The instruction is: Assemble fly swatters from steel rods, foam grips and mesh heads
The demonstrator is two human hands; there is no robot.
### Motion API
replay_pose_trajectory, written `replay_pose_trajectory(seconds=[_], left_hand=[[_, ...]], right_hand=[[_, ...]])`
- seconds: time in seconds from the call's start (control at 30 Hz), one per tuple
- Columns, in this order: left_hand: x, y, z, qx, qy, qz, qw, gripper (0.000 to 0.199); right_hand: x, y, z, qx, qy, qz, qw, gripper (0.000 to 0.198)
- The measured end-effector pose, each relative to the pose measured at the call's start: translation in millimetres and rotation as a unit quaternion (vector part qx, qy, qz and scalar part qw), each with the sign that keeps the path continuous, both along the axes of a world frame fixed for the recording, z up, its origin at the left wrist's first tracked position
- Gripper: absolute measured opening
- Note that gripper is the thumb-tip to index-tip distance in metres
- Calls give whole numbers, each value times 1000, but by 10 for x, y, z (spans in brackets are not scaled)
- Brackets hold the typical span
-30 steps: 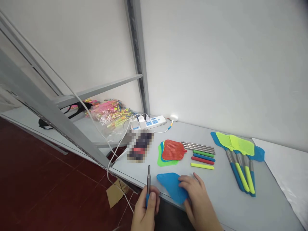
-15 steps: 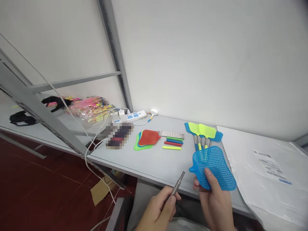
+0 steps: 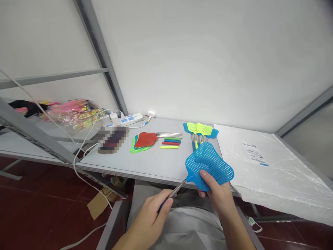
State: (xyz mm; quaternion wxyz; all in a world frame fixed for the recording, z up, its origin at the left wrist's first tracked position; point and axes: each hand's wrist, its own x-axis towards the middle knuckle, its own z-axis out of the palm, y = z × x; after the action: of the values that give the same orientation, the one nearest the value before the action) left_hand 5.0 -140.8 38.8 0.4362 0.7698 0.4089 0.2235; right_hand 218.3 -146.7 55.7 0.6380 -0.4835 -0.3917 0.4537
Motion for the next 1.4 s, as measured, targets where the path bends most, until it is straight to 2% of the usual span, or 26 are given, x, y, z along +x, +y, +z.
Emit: replay_pose_trajectory(seconds=[0.17,0.37,0.53,0.67,0.8,0.97,1.03,1.1,1.2,1.27,1.33,1.4], left_hand=[[-59,-6,-26,52,36,8,998,33],[-91,-3,-29,141,58,10,988,28],[-95,-73,158,78,53,2,996,33],[-108,-101,297,55,43,22,997,34],[-105,-107,383,36,44,10,998,34],[-75,-187,424,-40,44,4,998,35],[-69,-214,415,-82,12,5,997,37],[-67,-206,397,-158,-47,-9,986,40],[-57,-128,374,-327,-147,-66,931,44],[-29,-50,377,-408,-187,-98,888,43],[25,29,400,-445,-203,-117,865,42],[99,94,448,-449,-201,-133,861,41]], right_hand=[[19,-39,66,-16,-47,2,999,31],[58,-24,21,-21,-49,13,999,28],[27,-42,-15,-10,-28,89,996,34],[21,-78,12,-12,-35,115,993,36],[-3,-69,27,-8,-63,142,988,43],[-113,-43,19,-9,-34,103,994,42],[-134,-52,36,-10,-1,117,993,43],[-128,-64,59,-19,22,146,989,44],[-89,-69,79,-30,17,177,984,43],[-59,-60,74,-29,6,170,985,44],[-33,-50,66,-24,15,148,989,45],[-12,-46,75,-16,38,124,991,43]])
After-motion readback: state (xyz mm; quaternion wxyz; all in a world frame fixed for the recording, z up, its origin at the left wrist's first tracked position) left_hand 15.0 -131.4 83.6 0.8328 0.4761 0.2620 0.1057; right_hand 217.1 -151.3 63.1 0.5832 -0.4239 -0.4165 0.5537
